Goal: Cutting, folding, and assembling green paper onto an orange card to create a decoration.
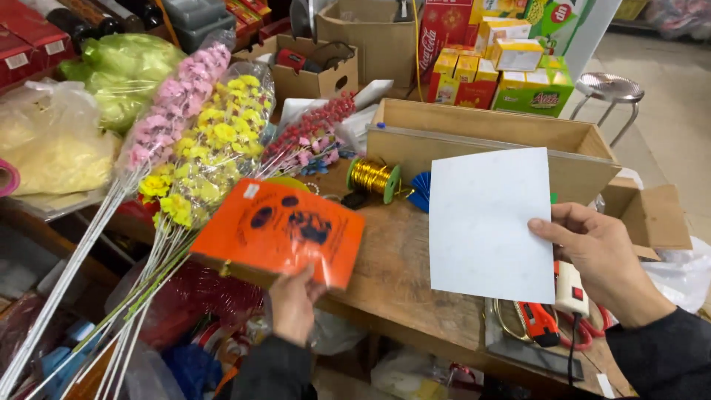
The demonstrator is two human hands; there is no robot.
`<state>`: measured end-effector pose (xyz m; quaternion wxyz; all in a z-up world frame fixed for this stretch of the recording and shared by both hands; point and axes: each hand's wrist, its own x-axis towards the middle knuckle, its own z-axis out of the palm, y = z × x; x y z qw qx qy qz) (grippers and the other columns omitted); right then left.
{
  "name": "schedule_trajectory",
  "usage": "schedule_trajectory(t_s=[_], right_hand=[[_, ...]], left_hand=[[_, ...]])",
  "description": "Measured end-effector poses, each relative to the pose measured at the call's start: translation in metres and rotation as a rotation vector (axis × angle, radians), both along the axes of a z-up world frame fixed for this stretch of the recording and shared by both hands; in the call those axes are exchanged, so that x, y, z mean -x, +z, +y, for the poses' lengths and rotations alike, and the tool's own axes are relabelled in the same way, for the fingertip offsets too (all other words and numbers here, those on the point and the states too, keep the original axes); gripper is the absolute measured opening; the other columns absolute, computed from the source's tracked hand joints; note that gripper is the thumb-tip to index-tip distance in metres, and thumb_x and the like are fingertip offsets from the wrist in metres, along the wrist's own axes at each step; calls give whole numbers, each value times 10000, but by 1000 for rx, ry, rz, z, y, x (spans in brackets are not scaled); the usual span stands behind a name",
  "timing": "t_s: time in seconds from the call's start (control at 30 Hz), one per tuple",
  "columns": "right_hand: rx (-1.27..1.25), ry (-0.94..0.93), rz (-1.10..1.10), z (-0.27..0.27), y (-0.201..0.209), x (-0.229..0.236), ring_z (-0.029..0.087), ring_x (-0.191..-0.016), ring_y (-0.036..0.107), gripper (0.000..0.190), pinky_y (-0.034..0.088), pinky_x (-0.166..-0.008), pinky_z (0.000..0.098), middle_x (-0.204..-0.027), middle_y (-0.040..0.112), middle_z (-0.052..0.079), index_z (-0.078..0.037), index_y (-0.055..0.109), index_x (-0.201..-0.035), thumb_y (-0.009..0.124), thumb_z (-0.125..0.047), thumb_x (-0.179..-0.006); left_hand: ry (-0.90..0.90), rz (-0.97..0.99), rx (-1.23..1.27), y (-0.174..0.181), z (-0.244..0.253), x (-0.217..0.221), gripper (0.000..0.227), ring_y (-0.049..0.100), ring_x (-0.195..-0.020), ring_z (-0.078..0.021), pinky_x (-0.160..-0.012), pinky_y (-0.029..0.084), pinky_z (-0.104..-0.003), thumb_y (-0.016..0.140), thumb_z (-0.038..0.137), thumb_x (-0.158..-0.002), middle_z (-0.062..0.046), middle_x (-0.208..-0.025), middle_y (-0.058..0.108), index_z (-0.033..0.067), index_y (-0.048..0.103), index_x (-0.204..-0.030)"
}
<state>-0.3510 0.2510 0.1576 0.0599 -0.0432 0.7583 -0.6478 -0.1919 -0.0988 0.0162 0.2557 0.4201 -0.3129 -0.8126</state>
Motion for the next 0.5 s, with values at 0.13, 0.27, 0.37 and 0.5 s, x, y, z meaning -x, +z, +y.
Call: schedule_trajectory(t_s=[0.13, 0.27, 0.37, 0.5], right_hand=[[4, -28, 1, 11, 2, -5, 280, -872, 648, 148, 554, -785, 417, -1046, 723, 153, 50, 692, -1107, 719, -15, -977], [35, -43, -9, 28, -5, 0, 290, -889, 635, 174, 538, -765, 428, -1085, 716, 152, 58, 699, -1128, 718, -7, -968], [52, -46, -11, 29, -4, 0, 293, -897, 628, 169, 537, -771, 434, -1092, 709, 158, 56, 685, -1130, 710, -1, -974], [75, -54, -12, 30, -2, 2, 275, -943, 628, 156, 540, -844, 400, -1139, 705, 145, 30, 650, -1131, 693, -5, -985]], left_hand=[[61, -2, 67, -16, -53, 49, 570, 631, -1278, -365, -940, 631, -456, 649, 52, -989, -122, -1604, 474, 28, 473, -1530], [138, 30, -29, 12, -80, 57, 536, 676, -1198, -304, -1075, 579, -545, 625, 26, -1008, -100, -1403, 635, 124, 496, -1519], [132, 155, 55, 17, -61, 30, 405, 706, -1113, -239, -963, 586, -442, 618, 16, -1009, -98, -1314, 692, 98, 562, -1401], [55, -32, 384, -17, 59, -18, 347, 436, -585, -175, -585, 367, -384, 764, 205, -956, -31, -661, 498, 149, 485, -758]])
